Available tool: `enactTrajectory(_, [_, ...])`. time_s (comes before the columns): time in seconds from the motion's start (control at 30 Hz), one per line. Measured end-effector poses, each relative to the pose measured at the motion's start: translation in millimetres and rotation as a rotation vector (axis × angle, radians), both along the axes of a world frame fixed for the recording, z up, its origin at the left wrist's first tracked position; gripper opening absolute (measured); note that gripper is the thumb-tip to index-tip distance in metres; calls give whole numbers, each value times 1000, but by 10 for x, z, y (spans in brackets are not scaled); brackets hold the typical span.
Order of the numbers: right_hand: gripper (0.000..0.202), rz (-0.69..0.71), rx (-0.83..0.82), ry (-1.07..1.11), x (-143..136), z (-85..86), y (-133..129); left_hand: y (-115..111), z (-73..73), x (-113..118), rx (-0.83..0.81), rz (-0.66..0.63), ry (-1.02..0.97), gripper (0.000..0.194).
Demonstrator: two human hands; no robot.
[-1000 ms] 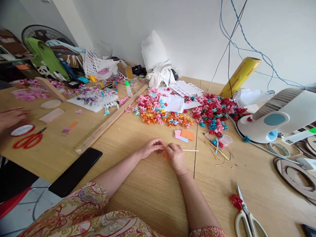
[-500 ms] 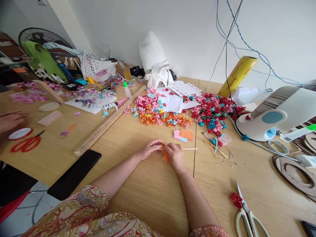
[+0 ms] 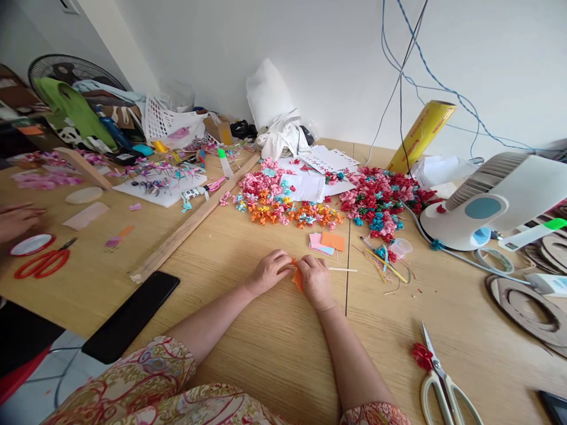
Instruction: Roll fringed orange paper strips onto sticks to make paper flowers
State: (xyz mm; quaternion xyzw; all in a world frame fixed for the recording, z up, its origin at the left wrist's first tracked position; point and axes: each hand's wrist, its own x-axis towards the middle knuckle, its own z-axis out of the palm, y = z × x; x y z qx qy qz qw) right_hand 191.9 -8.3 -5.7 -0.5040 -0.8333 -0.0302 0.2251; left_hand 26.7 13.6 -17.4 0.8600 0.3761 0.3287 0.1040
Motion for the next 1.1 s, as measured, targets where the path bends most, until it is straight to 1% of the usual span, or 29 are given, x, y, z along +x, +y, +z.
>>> enactTrajectory(0.13, [14, 2, -8, -10, -12, 2, -7, 11, -32, 6, -20, -12, -6, 7])
enactTrajectory(0.33, [16, 13, -13, -16, -35, 12, -17, 5, -41, 22, -16, 0, 9, 5])
enactTrajectory(0.53, [16, 9, -17, -14, -61, -10, -16, 11, -52, 24, 39, 20, 78, 11])
enactTrajectory(0.73, [17, 5, -17, 82, -82, -38, -8, 28, -86, 9, 97, 23, 137, 16])
enactTrajectory(0.93, [15, -8, -31, 83, -85, -51, -4, 39, -138, -16, 140, 3, 186, 22])
enactTrajectory(1.1, [13, -1, -26, 71, -74, -87, 7, 34, -142, -23, 169, -5, 232, 25])
